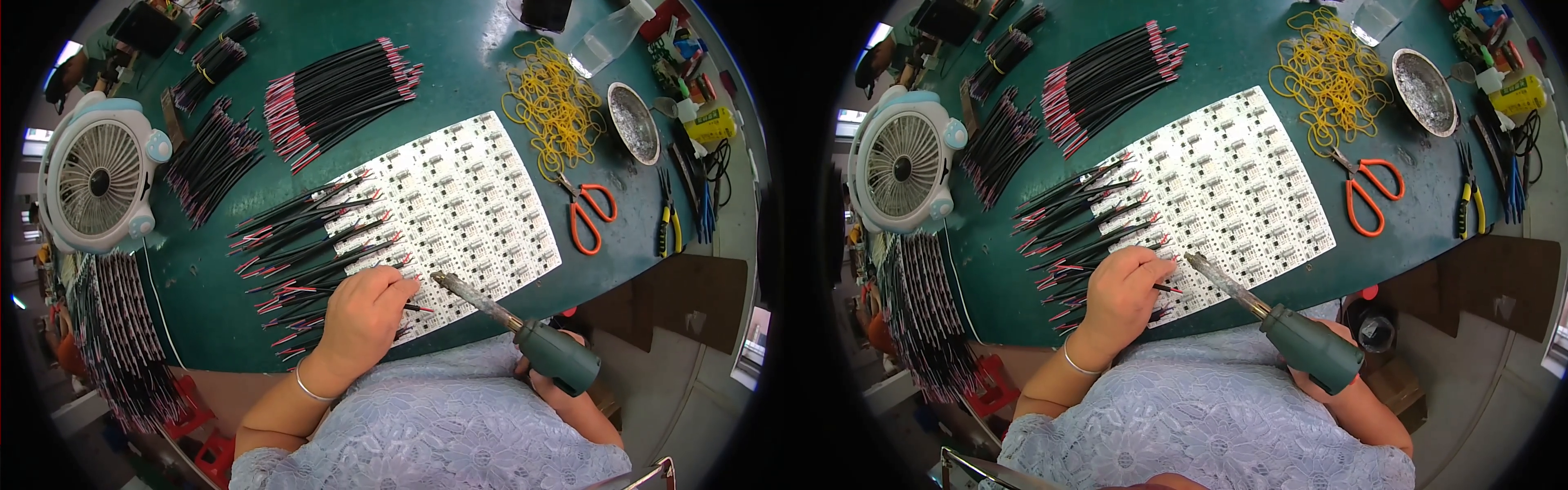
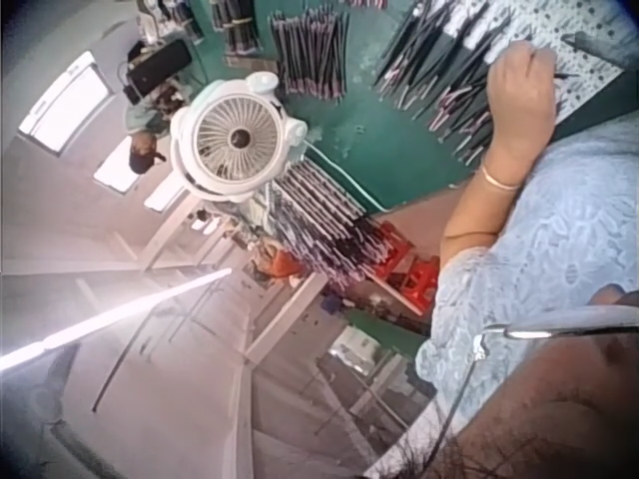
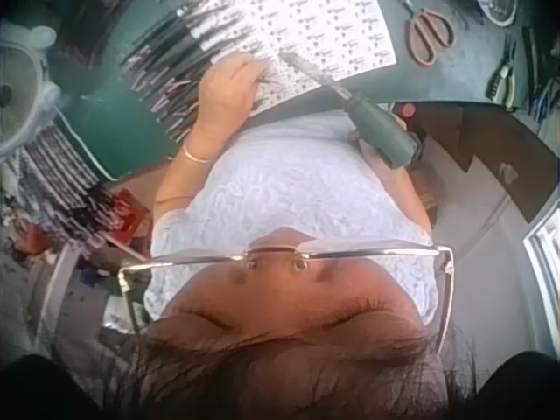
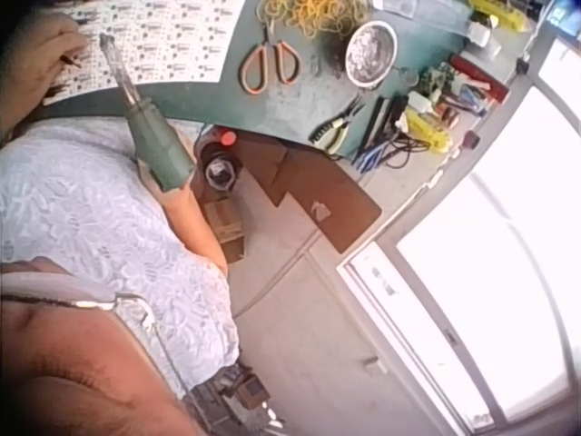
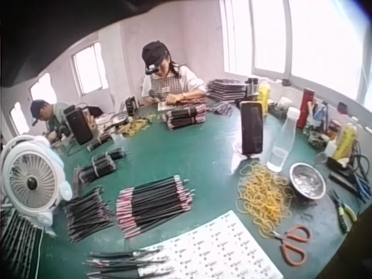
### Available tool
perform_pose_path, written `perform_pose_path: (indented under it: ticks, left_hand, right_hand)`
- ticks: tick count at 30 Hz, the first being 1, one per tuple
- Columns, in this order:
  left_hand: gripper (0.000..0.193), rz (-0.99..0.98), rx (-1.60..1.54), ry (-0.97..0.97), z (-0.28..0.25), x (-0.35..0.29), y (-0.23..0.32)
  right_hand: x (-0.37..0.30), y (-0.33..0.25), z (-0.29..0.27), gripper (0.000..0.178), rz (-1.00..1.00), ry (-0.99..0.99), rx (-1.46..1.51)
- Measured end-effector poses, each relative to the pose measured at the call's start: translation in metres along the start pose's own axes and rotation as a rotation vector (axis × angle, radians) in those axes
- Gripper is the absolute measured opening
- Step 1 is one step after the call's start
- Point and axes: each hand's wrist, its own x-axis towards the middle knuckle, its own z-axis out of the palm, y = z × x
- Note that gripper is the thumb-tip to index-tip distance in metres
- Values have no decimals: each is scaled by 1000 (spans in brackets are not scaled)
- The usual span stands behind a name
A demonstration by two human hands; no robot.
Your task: The person aligns wires onto a circuit board and solders them in place using a soldering tool.
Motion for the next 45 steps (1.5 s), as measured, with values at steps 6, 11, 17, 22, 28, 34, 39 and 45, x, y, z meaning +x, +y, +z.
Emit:
perform_pose_path:
  ticks: [6,11,17,22,28,34,39,45]
  left_hand:
    - [24,-39,-44,-19,0,4,-4]
    - [25,-26,-34,-34,-1,4,-4]
    - [27,-5,-22,-26,-1,3,-2]
    - [27,12,-29,-38,-1,0,-4]
    - [25,-31,-98,-111,-13,5,7]
    - [23,0,-162,-71,-24,-3,3]
    - [25,69,71,-40,-27,-8,30]
    - [24,5,98,-85,-3,-17,19]
  right_hand:
    - [-9,9,7,17,90,47,23]
    - [-8,11,6,16,-47,38,-19]
    - [5,4,1,15,-327,54,-254]
    - [-8,4,-3,23,1,91,36]
    - [-22,22,12,34,49,309,517]
    - [-18,21,3,26,57,232,452]
    - [-19,13,-1,13,-1,188,288]
    - [-26,17,-5,17,-38,62,45]
